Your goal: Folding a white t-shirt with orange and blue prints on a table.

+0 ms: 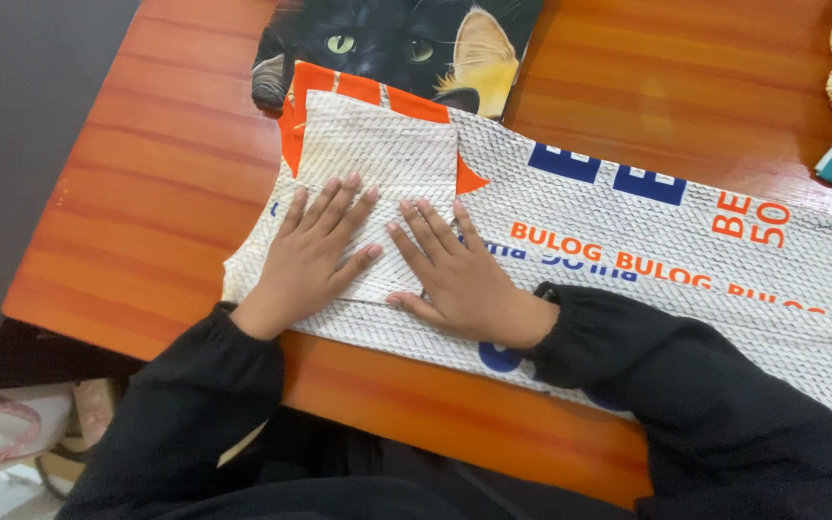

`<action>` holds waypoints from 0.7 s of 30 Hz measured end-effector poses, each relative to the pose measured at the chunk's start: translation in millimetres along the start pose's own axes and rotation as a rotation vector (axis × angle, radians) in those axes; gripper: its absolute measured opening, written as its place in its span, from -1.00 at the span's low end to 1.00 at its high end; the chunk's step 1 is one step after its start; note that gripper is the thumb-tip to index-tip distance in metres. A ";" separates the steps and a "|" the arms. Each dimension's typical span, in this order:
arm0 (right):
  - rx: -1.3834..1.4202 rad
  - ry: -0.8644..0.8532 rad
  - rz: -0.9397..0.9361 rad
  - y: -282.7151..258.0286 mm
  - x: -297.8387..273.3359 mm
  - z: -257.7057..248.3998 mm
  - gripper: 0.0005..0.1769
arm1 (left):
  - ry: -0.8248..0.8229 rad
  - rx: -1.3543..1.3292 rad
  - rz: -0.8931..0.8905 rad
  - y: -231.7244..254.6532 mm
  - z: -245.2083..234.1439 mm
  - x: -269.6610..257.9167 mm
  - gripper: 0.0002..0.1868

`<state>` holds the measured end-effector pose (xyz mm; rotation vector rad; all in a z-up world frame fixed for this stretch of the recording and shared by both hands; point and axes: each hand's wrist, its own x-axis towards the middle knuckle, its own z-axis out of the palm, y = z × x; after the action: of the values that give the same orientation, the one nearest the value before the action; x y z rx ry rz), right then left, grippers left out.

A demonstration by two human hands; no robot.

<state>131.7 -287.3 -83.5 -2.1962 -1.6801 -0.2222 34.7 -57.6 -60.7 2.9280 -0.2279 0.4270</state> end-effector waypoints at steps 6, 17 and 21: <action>-0.024 0.039 -0.011 -7.0 -0.1 5.1 -0.10 | 0.009 0.033 -0.003 1.9 -1.3 -7.6 -0.32; 0.062 0.036 -0.033 -20.3 -2.2 -5.9 -0.08 | -0.187 0.013 -0.084 8.1 -22.6 -22.2 -0.26; 0.020 0.010 0.007 6.1 -14.3 -36.3 -0.06 | -0.414 0.306 -0.156 19.9 -50.9 14.1 -0.15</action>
<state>136.9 -315.2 -56.1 -2.1831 -1.6615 -0.2130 30.9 -68.9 -5.5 3.2751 0.0193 -0.1903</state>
